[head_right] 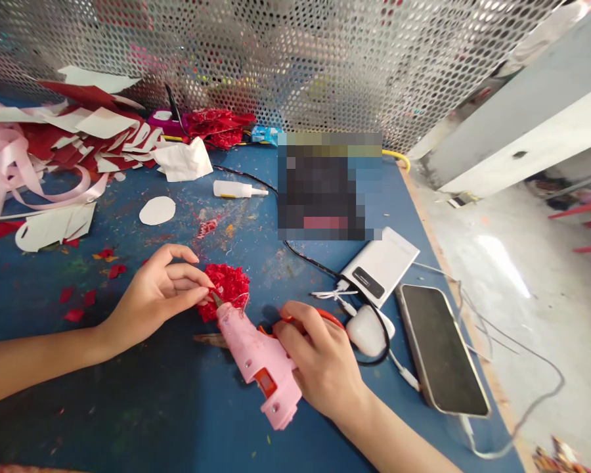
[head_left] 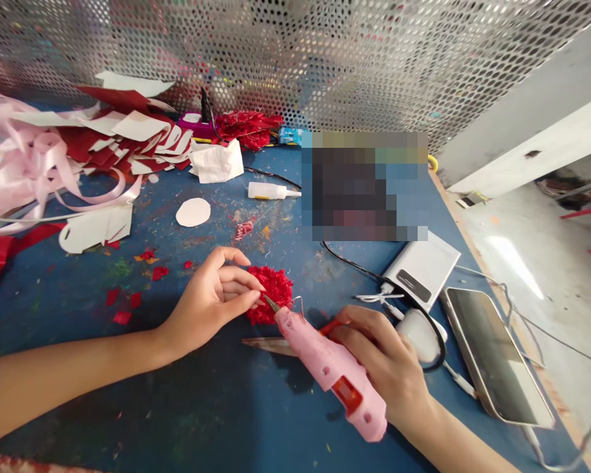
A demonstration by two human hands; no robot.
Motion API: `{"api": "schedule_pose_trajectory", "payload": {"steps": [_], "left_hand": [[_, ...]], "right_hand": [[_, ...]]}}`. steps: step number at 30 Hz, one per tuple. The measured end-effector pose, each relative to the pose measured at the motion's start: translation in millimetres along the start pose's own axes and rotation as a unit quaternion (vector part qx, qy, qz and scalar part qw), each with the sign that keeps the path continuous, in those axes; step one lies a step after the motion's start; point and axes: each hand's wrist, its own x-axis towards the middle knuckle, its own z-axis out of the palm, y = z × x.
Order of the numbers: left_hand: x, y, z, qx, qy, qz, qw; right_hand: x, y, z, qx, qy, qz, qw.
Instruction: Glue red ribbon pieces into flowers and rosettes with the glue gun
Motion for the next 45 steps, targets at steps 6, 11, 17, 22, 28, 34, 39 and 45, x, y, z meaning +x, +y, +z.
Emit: {"api": "schedule_pose_trajectory", "payload": {"steps": [6, 11, 17, 22, 28, 34, 39, 45], "left_hand": [[-1, 2, 0, -0.012, 0.003, 0.0, 1.0], [-1, 4, 0, -0.016, 0.013, -0.002, 1.0], [-1, 6, -2, -0.029, 0.015, 0.008, 0.999], [-1, 9, -2, -0.009, 0.01, 0.028, 1.0], [7, 25, 7, 0.009, -0.042, 0.071, 0.997], [24, 50, 23, 0.048, -0.11, 0.104, 0.987], [27, 56, 26, 0.06, -0.096, 0.113, 0.987], [25, 50, 24, 0.089, -0.092, 0.12, 0.984]], "right_hand": [[-1, 0, 0, 0.001, -0.001, 0.001, 1.0], [0, 1, -2, 0.001, -0.011, 0.008, 1.0], [0, 13, -3, -0.118, -0.014, 0.041, 0.992], [9, 15, -7, -0.076, -0.023, 0.093, 0.992], [48, 8, -16, 0.139, 0.01, 0.096, 0.986], [76, 13, -7, 0.407, -0.033, 0.181, 0.895], [69, 15, -4, 0.473, -0.062, 0.228, 0.849], [64, 6, -8, 0.515, -0.086, 0.281, 0.805]]}}
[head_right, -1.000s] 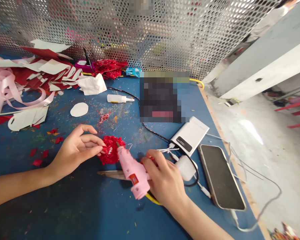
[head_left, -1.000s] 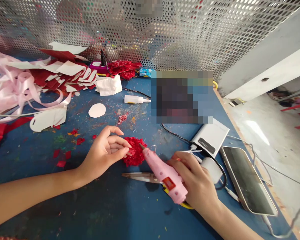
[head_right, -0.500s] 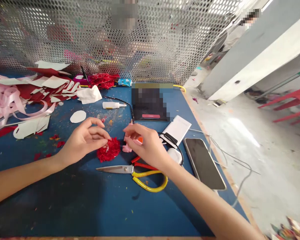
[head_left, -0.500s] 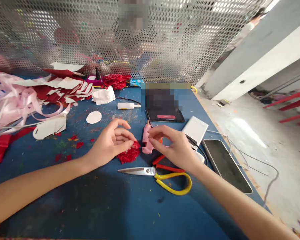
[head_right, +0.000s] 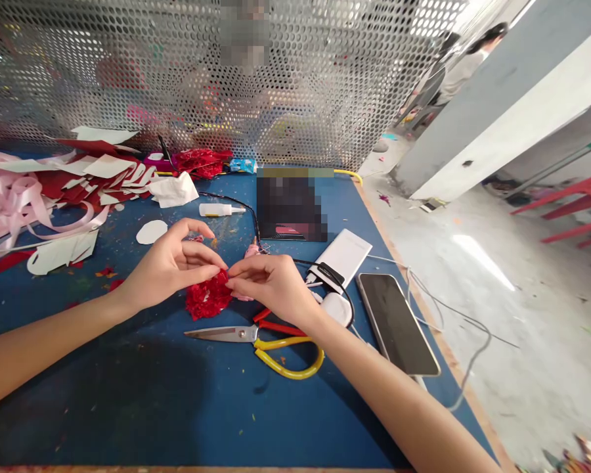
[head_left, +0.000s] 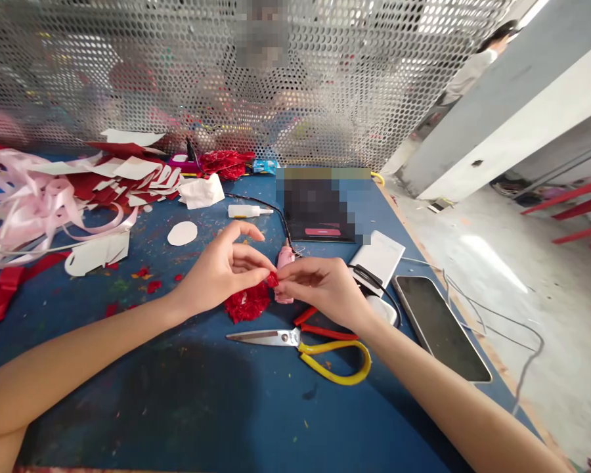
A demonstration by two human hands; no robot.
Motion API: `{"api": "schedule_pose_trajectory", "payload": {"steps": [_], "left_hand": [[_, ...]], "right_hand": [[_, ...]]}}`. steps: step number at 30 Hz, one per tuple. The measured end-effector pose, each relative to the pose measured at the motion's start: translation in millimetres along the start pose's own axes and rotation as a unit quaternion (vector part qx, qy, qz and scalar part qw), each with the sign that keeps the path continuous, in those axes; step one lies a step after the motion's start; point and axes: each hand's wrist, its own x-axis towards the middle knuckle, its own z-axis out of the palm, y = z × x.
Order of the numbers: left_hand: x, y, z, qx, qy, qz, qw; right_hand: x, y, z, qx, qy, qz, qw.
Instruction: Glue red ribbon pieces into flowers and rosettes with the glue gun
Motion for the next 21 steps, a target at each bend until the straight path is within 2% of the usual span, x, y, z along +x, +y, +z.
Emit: {"api": "schedule_pose_trajectory", "payload": {"steps": [8, 17, 21], "left_hand": [[-2.8, -2.1, -1.2, 0.042, 0.003, 0.014, 0.999], [-3.7, -4.8, -2.9, 0.059, -0.019, 0.038, 0.997], [-4.1, -9.1, -1.4, 0.064, -0.012, 0.077, 0.995]], "right_hand": [[-1.2, 0.3, 6.2, -0.026, 0.028, -0.015, 0.999], [-0.6, 1.5, 6.0, -0.113, 0.018, -0.049, 0.992], [-1.5, 3.4, 7.0, -0.12, 0.069, -0.086, 0.987]]}}
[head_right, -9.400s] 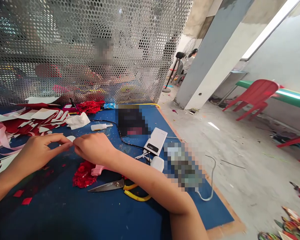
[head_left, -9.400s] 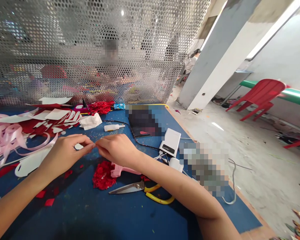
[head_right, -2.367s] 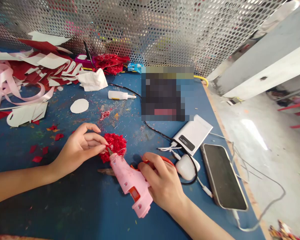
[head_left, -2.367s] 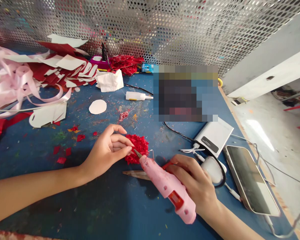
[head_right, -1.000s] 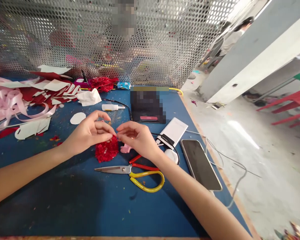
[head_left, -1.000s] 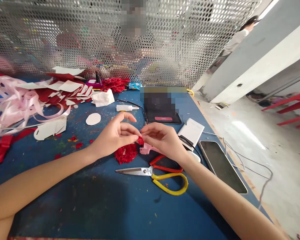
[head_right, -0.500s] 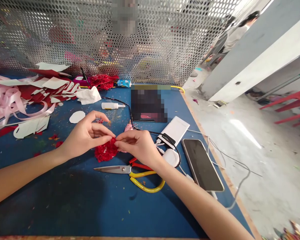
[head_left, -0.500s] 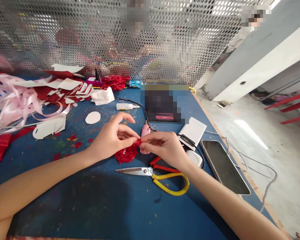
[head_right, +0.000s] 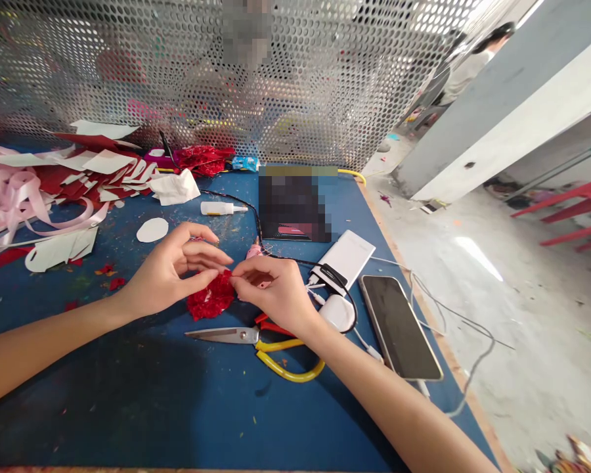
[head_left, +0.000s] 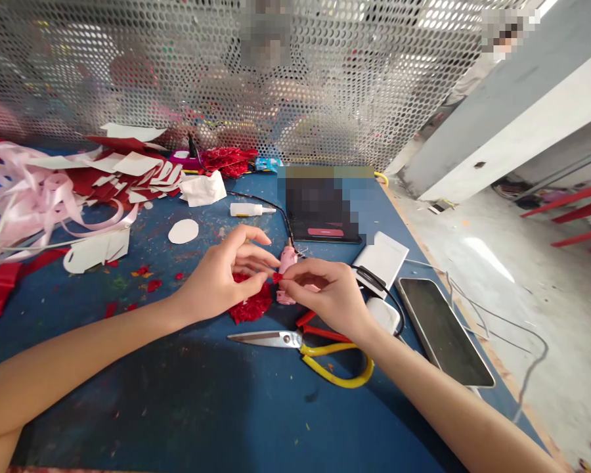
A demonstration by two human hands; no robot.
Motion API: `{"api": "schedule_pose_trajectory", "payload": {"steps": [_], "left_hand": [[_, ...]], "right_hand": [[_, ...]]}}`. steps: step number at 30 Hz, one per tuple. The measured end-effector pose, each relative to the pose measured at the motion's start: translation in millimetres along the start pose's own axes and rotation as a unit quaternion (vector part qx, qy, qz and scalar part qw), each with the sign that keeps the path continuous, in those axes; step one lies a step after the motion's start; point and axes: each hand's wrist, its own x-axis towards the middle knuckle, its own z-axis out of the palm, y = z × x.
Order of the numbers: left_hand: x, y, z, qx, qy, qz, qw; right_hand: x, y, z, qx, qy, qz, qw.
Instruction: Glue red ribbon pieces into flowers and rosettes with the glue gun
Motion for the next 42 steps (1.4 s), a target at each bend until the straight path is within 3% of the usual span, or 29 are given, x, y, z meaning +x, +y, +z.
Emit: {"api": "schedule_pose_trajectory", "payload": {"steps": [4, 9, 29, 42], "left_hand": [[-2, -6, 4, 0.052, 0.015, 0.035, 0.998], [-4, -12, 6, 0.067, 0.039, 0.068, 0.995], [-6, -17, 6, 0.096, 0.06, 0.083, 0.99], [-12, -13, 11, 0.242, 0.077, 0.14, 0.957]], "right_hand": [[0, 1, 1, -0.023, 0.038, -0.039, 0.998], [0, 1, 0, -0.053, 0.035, -0.08, 0.995], [-4, -1, 2, -0.116, 0.029, -0.129, 0.984], [-7, -2, 8, -0.187, 0.057, -0.166, 0.966]]}}
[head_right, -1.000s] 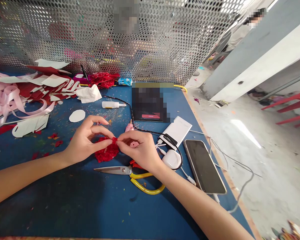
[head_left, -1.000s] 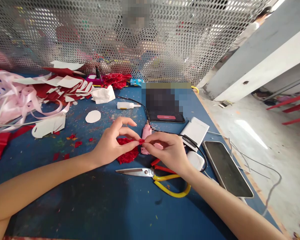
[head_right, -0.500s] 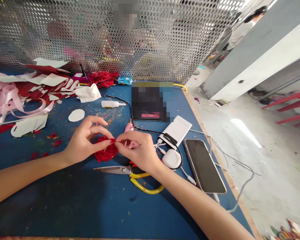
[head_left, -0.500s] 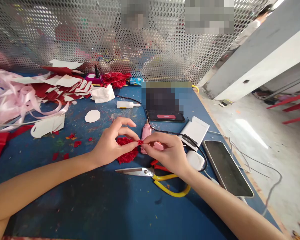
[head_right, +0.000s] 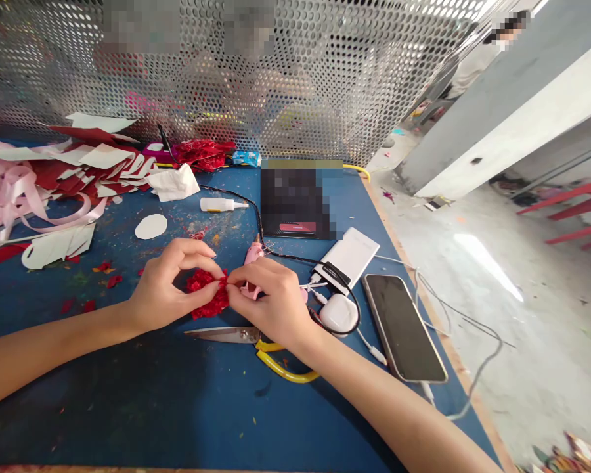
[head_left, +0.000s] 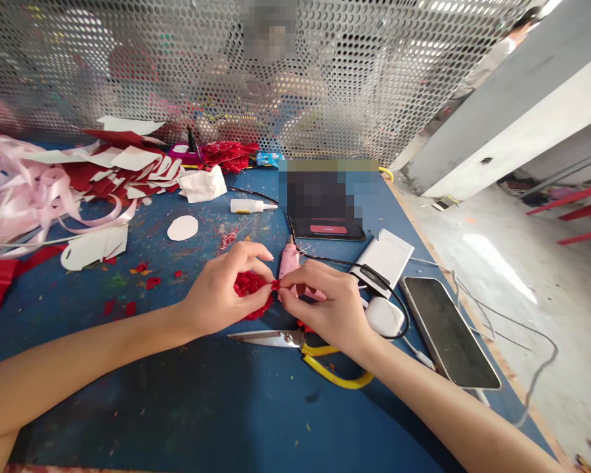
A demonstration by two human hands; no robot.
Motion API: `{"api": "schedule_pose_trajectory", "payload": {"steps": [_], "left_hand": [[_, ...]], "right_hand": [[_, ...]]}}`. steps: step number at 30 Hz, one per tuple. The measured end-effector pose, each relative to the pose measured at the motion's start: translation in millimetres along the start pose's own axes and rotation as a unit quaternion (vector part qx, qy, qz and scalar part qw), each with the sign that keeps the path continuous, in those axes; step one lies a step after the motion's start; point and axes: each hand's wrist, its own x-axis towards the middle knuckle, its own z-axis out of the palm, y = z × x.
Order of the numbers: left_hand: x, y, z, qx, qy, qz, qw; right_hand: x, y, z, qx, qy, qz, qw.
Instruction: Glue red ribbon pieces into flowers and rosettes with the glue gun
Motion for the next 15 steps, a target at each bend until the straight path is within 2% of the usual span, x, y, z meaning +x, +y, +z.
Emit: {"api": "schedule_pose_trajectory", "payload": {"steps": [7, 15], "left_hand": [[-1.2, 0.4, -0.5, -0.008, -0.002, -0.009, 1.0], [-0.2, 0.3, -0.2, -0.01, 0.005, -0.01, 1.0]], "right_hand": [[0.5, -1.4, -0.7, -0.012, 0.01, 0.01, 1.0], [-1.5, 1.5, -0.4, -0.022, 0.013, -0.033, 0.999]]}}
